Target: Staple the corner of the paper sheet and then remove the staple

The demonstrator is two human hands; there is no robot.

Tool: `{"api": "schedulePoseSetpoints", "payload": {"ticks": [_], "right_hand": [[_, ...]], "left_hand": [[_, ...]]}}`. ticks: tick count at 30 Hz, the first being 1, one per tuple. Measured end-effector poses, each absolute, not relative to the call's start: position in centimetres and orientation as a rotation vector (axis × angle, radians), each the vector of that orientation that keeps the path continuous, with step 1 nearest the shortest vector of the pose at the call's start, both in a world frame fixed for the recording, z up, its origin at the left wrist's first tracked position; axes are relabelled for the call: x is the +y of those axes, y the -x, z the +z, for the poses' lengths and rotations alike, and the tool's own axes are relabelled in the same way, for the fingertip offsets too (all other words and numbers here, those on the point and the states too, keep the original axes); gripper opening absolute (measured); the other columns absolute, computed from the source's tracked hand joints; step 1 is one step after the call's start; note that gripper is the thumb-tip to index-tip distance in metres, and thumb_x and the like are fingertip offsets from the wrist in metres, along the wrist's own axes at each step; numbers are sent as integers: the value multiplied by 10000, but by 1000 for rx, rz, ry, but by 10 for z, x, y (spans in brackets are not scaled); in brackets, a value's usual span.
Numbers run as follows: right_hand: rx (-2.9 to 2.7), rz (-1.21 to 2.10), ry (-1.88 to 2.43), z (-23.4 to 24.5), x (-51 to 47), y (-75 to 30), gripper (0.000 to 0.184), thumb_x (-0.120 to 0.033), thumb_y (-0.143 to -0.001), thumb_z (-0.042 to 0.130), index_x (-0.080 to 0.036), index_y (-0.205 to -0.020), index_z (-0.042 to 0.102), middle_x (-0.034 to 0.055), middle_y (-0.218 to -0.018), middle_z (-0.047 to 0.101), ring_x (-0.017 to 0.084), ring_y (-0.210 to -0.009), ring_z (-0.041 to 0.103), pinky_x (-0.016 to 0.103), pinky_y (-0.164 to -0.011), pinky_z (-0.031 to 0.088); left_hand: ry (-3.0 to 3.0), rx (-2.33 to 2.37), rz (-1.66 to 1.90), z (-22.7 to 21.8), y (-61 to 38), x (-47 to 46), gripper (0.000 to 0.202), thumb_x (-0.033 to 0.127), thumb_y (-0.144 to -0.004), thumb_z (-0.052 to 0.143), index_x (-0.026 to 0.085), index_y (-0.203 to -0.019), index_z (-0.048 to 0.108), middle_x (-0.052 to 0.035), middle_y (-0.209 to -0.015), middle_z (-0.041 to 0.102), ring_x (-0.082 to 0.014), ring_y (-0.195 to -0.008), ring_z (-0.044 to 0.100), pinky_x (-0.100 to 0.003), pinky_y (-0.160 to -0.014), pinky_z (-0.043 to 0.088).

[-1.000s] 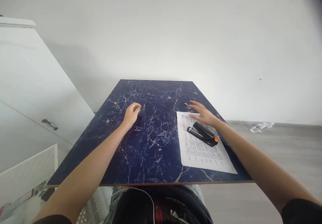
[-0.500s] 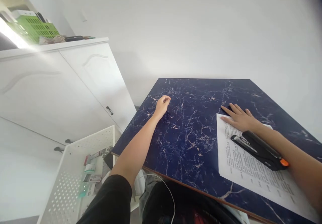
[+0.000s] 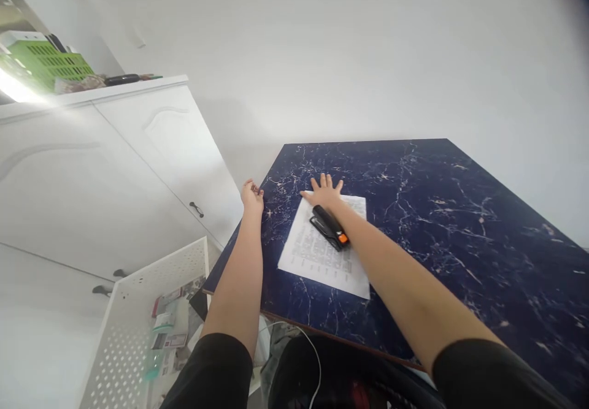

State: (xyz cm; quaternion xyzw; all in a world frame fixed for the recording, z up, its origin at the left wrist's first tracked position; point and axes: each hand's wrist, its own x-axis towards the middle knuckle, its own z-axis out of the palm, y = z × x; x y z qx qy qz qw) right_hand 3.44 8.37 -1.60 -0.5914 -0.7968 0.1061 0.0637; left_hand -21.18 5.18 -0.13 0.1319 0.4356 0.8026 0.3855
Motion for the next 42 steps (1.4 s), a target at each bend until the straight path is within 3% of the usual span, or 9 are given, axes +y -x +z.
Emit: {"api": "schedulePoseSetpoints", "payload": {"ticks": [8, 14, 20, 26, 31, 34, 37, 42], "right_hand": [[-2396, 357, 1590, -12, 82, 45, 917, -781, -991, 229, -171, -1675, 220, 178, -1735, 9, 420, -1585, -59, 795, -1139, -73], [-2595, 292, 1055, -16, 64, 14, 601, -455, -1093, 235, -218, -1633, 346, 69, -1746, 87, 300, -1608, 27, 632, -1254, 71], [-2859, 253, 962, -25, 55, -24, 634, -403, -1079, 298, -236, -1682, 199, 80, -1735, 95, 318, -1602, 84, 685, -1239, 68], [-2840, 223, 892, -34, 58, -71, 617, -442, -1087, 298, -252, -1672, 245, 86, -1723, 153, 336, -1590, 141, 683, -1245, 81], [-2810, 281, 851, -32, 49, -124, 618, -540, -1092, 256, -309, -1664, 262, 39, -1715, 194, 310, -1584, 171, 636, -1269, 88], [-2824, 354, 881, -22, 38, -162, 613, -572, -1081, 277, -367, -1658, 256, -28, -1712, 197, 271, -1584, 161, 574, -1292, 63], [-2823, 424, 968, -13, 24, -200, 592, -565, -1075, 303, -420, -1647, 256, -94, -1705, 186, 237, -1585, 150, 522, -1309, 27], [-2768, 429, 1088, -13, 11, -239, 597, -551, -1071, 317, -382, -1642, 305, -56, -1707, 203, 263, -1585, 138, 564, -1302, 9]], "left_hand": [[-310, 1081, 2068, -7, 212, 58, 177, 151, -767, 614, 212, -918, 543, 62, -696, 458, -76, -538, 451, -221, -581, 381], [-315, 1102, 2068, -8, 210, 59, 159, 150, -782, 614, 214, -907, 540, 62, -669, 448, -75, -534, 459, -203, -577, 390], [-395, 1205, 2030, -5, 208, 60, 106, 123, -768, 562, 209, -828, 545, 66, -626, 428, -79, -507, 448, -204, -549, 378], [-753, 1291, 1880, -5, 184, 57, 88, 105, -733, 650, 187, -761, 638, 13, -693, 617, -103, -582, 562, -213, -542, 409], [-1090, 974, 1436, 3, 153, 40, 83, 216, -836, 693, 163, -896, 671, -81, -843, 734, -178, -738, 702, -332, -741, 578], [-1127, 890, 1146, 4, 145, 34, 91, 166, -821, 750, 149, -878, 681, -122, -870, 741, -237, -845, 737, -425, -874, 586], [-1170, 1128, 1351, -1, 157, 38, 153, 34, -764, 738, 177, -770, 683, -89, -862, 726, -233, -903, 709, -397, -908, 557], [-933, 1823, 1981, -7, 197, 45, 264, -40, -751, 596, 215, -713, 653, -26, -816, 634, -199, -927, 628, -288, -863, 493]]}}
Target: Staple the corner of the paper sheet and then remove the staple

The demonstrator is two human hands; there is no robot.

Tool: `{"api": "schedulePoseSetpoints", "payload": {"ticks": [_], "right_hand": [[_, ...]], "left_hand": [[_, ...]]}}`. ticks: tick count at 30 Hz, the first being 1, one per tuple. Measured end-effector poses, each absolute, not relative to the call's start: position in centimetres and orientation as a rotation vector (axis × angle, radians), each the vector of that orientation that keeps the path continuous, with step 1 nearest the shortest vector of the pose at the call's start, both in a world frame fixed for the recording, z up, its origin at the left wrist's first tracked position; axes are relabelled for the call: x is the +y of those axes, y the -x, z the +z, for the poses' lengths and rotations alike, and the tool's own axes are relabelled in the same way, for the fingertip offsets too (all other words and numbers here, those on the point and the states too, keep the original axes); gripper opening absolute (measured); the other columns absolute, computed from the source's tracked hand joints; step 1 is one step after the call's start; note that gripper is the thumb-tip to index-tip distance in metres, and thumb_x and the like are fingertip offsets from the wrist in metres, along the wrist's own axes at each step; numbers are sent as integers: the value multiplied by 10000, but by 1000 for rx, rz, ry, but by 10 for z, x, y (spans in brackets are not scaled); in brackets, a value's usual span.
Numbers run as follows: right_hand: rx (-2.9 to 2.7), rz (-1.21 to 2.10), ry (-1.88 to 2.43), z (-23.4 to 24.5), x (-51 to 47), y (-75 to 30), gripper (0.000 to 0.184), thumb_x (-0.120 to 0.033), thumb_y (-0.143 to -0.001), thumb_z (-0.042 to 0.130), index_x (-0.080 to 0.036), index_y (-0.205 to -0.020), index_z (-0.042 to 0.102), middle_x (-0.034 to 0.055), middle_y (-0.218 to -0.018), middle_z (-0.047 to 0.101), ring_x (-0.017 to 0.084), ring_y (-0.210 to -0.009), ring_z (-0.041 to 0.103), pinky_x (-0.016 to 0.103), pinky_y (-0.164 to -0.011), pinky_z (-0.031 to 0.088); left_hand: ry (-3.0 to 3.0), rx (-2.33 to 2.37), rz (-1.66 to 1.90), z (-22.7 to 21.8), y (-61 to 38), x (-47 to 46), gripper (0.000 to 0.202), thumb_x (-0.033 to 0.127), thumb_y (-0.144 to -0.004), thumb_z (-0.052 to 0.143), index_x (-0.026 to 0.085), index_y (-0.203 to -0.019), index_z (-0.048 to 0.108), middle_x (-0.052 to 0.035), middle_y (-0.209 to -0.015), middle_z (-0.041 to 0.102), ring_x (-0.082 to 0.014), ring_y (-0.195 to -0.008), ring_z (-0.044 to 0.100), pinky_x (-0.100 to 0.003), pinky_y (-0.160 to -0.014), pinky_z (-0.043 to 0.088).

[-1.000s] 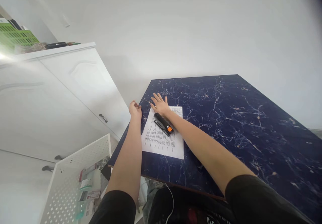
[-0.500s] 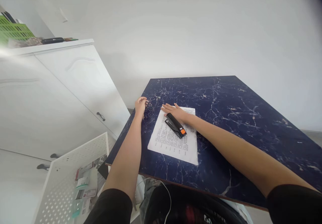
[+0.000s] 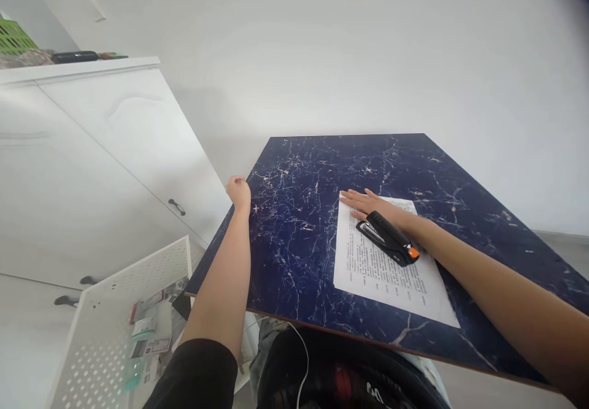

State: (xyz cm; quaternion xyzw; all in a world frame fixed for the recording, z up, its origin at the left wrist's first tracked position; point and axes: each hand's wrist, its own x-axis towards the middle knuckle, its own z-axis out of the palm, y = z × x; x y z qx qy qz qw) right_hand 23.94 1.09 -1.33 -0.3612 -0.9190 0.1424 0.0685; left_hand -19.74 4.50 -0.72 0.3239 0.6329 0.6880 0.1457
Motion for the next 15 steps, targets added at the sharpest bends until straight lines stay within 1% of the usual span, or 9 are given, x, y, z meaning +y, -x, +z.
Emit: {"api": "schedulePoseSetpoints", "payload": {"ticks": [4, 7, 9, 11, 12, 13, 15], "right_hand": [[-2728, 375, 1121, -20, 11, -245, 600, -568, -1069, 309, -352, -1626, 366, -31, -1715, 195, 278, -1588, 133, 565, -1302, 51], [-2706, 363, 1116, -22, 13, -244, 604, -576, -1067, 319, -339, -1618, 388, -11, -1713, 219, 285, -1585, 169, 562, -1301, 93], [-2695, 352, 1112, -23, 14, -244, 606, -569, -1067, 321, -316, -1611, 407, 10, -1708, 245, 289, -1581, 194, 567, -1297, 112], [-2685, 336, 1109, -25, 16, -244, 607, -559, -1065, 329, -290, -1599, 432, 32, -1700, 278, 290, -1577, 215, 570, -1292, 127], [-2679, 331, 1113, -27, 18, -244, 604, -553, -1062, 337, -284, -1593, 442, 38, -1695, 293, 288, -1575, 225, 571, -1289, 138], [-2673, 328, 1120, -28, 19, -245, 600, -548, -1058, 345, -283, -1587, 450, 40, -1691, 305, 287, -1573, 234, 571, -1286, 151], [-2664, 323, 1132, -30, 22, -245, 598, -546, -1052, 354, -284, -1579, 462, 39, -1687, 316, 285, -1570, 247, 564, -1284, 170]], "left_hand": [[-1069, 1773, 2100, -5, 199, 43, 307, -81, -735, 569, 214, -760, 648, -16, -847, 630, -172, -953, 620, -244, -884, 470], [-1185, 1602, 2062, -2, 181, 43, 289, -78, -747, 596, 204, -765, 659, -26, -847, 652, -167, -917, 635, -241, -864, 492], [-1292, 1449, 1887, 0, 164, 42, 231, -31, -769, 636, 197, -779, 672, -39, -855, 678, -174, -868, 657, -256, -810, 524], [-1442, 1263, 1613, 1, 143, 38, 148, 46, -775, 696, 192, -796, 690, -55, -861, 704, -194, -819, 686, -285, -747, 556], [-1516, 1165, 1478, 2, 133, 34, 123, 80, -764, 730, 191, -808, 701, -63, -864, 716, -211, -816, 702, -307, -740, 570], [-1576, 1080, 1366, 3, 124, 31, 124, 104, -746, 762, 192, -818, 713, -71, -870, 728, -231, -828, 714, -334, -756, 583], [-1636, 974, 1199, 4, 112, 24, 162, 118, -715, 808, 196, -834, 732, -84, -891, 744, -263, -879, 720, -382, -839, 583]]}}
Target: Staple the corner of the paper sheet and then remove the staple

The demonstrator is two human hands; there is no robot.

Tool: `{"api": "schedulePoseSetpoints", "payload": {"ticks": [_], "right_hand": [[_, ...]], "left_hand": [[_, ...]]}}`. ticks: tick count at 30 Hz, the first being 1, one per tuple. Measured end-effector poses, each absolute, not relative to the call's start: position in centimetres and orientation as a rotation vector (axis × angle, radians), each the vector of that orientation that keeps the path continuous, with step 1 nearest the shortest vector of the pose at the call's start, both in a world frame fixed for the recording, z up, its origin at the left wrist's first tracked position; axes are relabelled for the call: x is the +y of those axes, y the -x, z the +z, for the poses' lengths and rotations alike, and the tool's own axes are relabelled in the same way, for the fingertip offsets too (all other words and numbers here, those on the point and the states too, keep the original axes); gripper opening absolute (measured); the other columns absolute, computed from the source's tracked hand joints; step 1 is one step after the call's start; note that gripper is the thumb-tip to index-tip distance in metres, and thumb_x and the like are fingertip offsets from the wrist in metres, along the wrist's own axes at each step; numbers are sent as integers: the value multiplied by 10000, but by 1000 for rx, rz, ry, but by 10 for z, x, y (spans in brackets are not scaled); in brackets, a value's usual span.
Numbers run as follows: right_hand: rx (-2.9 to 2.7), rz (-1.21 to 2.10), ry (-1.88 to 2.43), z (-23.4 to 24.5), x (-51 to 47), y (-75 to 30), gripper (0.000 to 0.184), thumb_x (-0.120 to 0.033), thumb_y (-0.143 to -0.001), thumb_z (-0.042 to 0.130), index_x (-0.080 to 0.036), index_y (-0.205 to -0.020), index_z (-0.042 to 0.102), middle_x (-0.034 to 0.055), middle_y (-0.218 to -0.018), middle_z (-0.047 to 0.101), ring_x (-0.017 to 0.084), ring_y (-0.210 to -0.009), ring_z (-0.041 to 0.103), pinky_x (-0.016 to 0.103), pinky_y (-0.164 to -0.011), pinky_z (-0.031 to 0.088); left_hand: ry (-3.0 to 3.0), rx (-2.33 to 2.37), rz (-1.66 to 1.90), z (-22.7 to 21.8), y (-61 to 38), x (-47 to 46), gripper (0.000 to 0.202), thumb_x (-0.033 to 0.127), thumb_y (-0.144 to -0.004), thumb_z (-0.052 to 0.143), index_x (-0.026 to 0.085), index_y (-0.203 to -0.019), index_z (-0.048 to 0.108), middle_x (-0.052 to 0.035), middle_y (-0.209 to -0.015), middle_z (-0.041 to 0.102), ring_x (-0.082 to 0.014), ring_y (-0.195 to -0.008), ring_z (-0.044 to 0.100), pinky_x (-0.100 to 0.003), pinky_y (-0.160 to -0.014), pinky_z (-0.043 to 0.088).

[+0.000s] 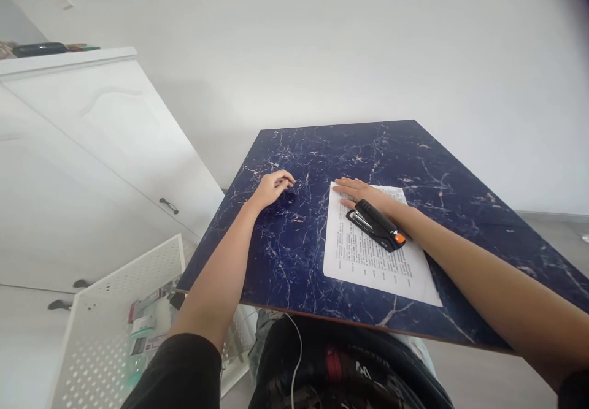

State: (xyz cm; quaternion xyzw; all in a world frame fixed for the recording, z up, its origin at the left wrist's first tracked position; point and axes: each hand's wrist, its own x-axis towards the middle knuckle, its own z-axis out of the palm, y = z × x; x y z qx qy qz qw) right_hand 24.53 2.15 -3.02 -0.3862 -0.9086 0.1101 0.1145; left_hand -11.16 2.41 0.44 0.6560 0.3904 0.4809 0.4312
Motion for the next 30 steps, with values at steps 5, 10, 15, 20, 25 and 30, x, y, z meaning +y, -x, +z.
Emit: {"api": "schedulePoseSetpoints", "payload": {"ticks": [5, 10, 15, 20, 25, 30], "right_hand": [[-2652, 307, 1124, -32, 22, -247, 630, -574, -1047, 348, -266, -1586, 458, 32, -1691, 303, 298, -1564, 262, 536, -1299, 161], [-2629, 357, 1160, -30, 19, -247, 625, -580, -1037, 359, -306, -1591, 451, -5, -1687, 309, 317, -1557, 280, 557, -1295, 186], [-2615, 330, 1142, -33, 21, -247, 626, -601, -1040, 338, -317, -1585, 462, -18, -1680, 329, 300, -1550, 302, 537, -1299, 197], [-2615, 334, 1130, -36, 24, -248, 626, -595, -1036, 362, -297, -1574, 482, 3, -1673, 347, 315, -1545, 311, 540, -1295, 210], [-2620, 349, 1115, -29, 18, -248, 631, -602, -1042, 340, -294, -1574, 480, 6, -1677, 340, 309, -1546, 308, 543, -1298, 199], [-2599, 362, 1127, -27, 16, -248, 615, -607, -1045, 349, -319, -1573, 481, -14, -1674, 346, 312, -1539, 321, 534, -1293, 223]], "left_hand": [[-1606, 1047, 1134, 9, 127, 25, 235, -12, -668, 810, 178, -767, 713, -92, -910, 717, -246, -981, 669, -342, -993, 495], [-1304, 1270, 1574, 14, 132, 28, 241, -45, -720, 727, 188, -724, 666, -61, -877, 673, -260, -988, 638, -388, -1011, 484], [-1319, 1227, 1807, -2, 63, -15, 211, -10, -803, 710, 186, -820, 634, -112, -960, 635, -297, -1094, 619, -410, -979, 484], [-1426, 1583, 1783, -17, 67, -50, 347, 41, -712, 816, 198, -918, 584, -212, -1291, 557, -443, -1485, 289, -544, -1092, 392], [-1413, 2017, 1825, 5, 180, -39, 298, 48, -750, 738, 201, -823, 492, -211, -1269, 571, -423, -1442, 345, -550, -1041, 427], [-1241, 2381, 1817, 25, 235, -31, 261, 42, -803, 634, 206, -819, 431, -227, -1290, 521, -440, -1440, 304, -563, -1038, 414]]}}
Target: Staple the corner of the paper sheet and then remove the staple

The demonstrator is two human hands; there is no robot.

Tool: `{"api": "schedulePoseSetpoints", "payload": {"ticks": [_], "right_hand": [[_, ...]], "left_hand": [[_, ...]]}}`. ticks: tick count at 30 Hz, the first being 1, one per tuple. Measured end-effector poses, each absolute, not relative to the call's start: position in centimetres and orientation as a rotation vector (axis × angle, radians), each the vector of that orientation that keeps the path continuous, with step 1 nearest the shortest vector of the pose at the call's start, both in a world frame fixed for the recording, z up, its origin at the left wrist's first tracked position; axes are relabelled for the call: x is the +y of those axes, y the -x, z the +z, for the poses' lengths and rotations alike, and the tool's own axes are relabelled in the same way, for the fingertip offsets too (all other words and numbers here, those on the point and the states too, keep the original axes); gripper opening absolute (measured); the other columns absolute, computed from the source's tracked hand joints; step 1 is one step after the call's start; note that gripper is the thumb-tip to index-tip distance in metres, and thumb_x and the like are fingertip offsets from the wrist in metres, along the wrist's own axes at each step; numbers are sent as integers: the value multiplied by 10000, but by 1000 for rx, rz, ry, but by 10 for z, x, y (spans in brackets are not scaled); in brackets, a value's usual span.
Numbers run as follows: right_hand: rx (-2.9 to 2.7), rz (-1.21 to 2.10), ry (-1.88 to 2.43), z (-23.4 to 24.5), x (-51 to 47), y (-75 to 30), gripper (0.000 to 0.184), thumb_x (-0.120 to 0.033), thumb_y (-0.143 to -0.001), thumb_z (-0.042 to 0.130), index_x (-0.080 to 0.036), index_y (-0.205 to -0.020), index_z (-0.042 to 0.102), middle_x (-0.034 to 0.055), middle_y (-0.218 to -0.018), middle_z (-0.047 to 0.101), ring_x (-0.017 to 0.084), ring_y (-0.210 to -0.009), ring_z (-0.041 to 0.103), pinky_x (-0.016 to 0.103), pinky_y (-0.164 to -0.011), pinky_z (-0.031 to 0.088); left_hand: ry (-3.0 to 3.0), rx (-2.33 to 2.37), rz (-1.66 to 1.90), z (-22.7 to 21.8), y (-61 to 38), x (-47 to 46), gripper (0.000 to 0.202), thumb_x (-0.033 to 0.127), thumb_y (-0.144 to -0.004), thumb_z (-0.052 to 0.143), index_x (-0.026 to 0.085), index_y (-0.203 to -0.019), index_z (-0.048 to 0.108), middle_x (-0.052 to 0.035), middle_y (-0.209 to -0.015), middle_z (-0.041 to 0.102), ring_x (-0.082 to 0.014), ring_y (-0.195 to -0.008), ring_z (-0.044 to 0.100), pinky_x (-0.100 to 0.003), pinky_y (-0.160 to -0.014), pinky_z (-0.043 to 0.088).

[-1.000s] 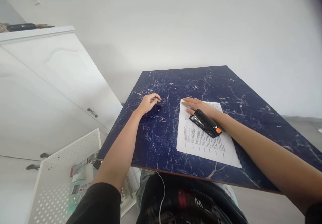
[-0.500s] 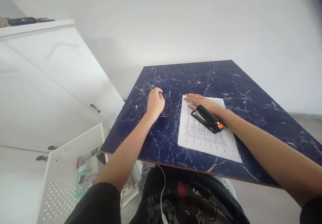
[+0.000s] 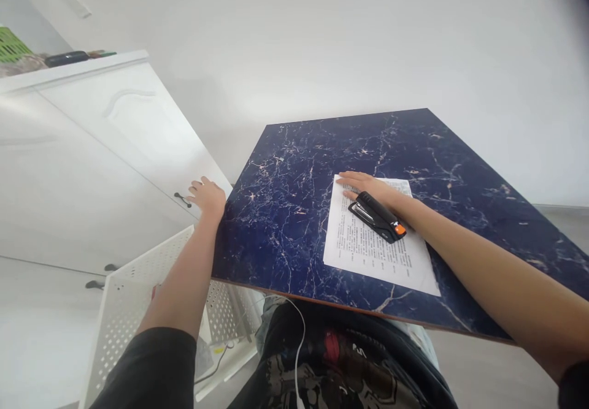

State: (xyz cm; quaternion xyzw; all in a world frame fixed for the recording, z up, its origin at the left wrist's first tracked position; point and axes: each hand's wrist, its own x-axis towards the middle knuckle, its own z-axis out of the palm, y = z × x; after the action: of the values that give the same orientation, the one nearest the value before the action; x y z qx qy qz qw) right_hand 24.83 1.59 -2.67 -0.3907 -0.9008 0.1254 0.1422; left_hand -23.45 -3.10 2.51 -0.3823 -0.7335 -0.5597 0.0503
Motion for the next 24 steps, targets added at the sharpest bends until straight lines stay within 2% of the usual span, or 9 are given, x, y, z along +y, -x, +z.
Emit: {"api": "schedulePoseSetpoints", "payload": {"ticks": [3, 6, 8, 11, 14, 18, 21, 24], "right_hand": [[-2590, 344, 1116, -31, 20, -248, 620, -600, -1043, 357, -295, -1564, 497, 1, -1668, 363, 312, -1532, 336, 518, -1292, 235], [-2595, 339, 1112, -33, 22, -247, 618, -595, -1042, 353, -293, -1559, 504, 4, -1665, 369, 313, -1533, 336, 526, -1291, 233], [-2597, 344, 1116, -33, 22, -247, 606, -590, -1046, 347, -310, -1561, 498, -5, -1665, 366, 313, -1536, 330, 540, -1291, 224], [-2603, 327, 1104, -33, 21, -248, 619, -600, -1051, 329, -290, -1557, 504, 15, -1661, 376, 305, -1534, 337, 533, -1291, 227], [-2610, 301, 1081, -33, 21, -249, 636, -609, -1054, 327, -258, -1549, 516, 43, -1659, 382, 306, -1528, 348, 518, -1288, 243], [-2591, 308, 1071, -34, 22, -251, 599, -594, -1056, 351, -298, -1551, 512, 23, -1651, 397, 314, -1515, 370, 540, -1275, 271], [-2585, 324, 1073, -35, 25, -251, 579, -584, -1050, 389, -317, -1547, 517, 26, -1646, 406, 330, -1505, 385, 571, -1257, 297], [-2585, 296, 1047, -38, 28, -251, 563, -558, -1052, 405, -305, -1541, 526, 44, -1639, 417, 330, -1498, 398, 564, -1253, 305]], "left_hand": [[1369, -2205, -1797, 24, 185, -35, 207, 71, -810, 659, 201, -843, 501, -203, -1216, 553, -430, -1403, 350, -539, -1094, 376], [1780, -2031, -2128, 11, 113, -45, 177, 139, -812, 734, 204, -844, 573, -173, -1111, 593, -405, -1320, 452, -486, -1118, 372], [2058, -1883, -2172, 3, 90, -47, 201, 151, -794, 772, 212, -853, 590, -168, -1127, 607, -394, -1293, 481, -461, -1127, 365], [2043, -1930, -1957, -2, 122, -40, 204, 129, -773, 762, 208, -833, 584, -166, -1102, 594, -396, -1298, 473, -451, -1091, 384], [1664, -2163, -1591, 0, 204, -31, 200, 128, -787, 696, 204, -791, 511, -191, -1100, 577, -420, -1312, 444, -495, -1055, 398], [1278, -2291, -1184, 7, 281, -29, 107, 100, -820, 580, 180, -845, 514, -240, -1177, 584, -442, -1299, 462, -624, -1076, 338], [1221, -2363, -899, 19, 269, -23, 118, 115, -899, 477, 145, -964, 571, -272, -1221, 570, -442, -1257, 499, -644, -1037, 358], [1485, -2234, -937, 34, 202, -9, 179, 157, -965, 442, 153, -1052, 598, -233, -1219, 580, -387, -1206, 532, -559, -1016, 404]]}}
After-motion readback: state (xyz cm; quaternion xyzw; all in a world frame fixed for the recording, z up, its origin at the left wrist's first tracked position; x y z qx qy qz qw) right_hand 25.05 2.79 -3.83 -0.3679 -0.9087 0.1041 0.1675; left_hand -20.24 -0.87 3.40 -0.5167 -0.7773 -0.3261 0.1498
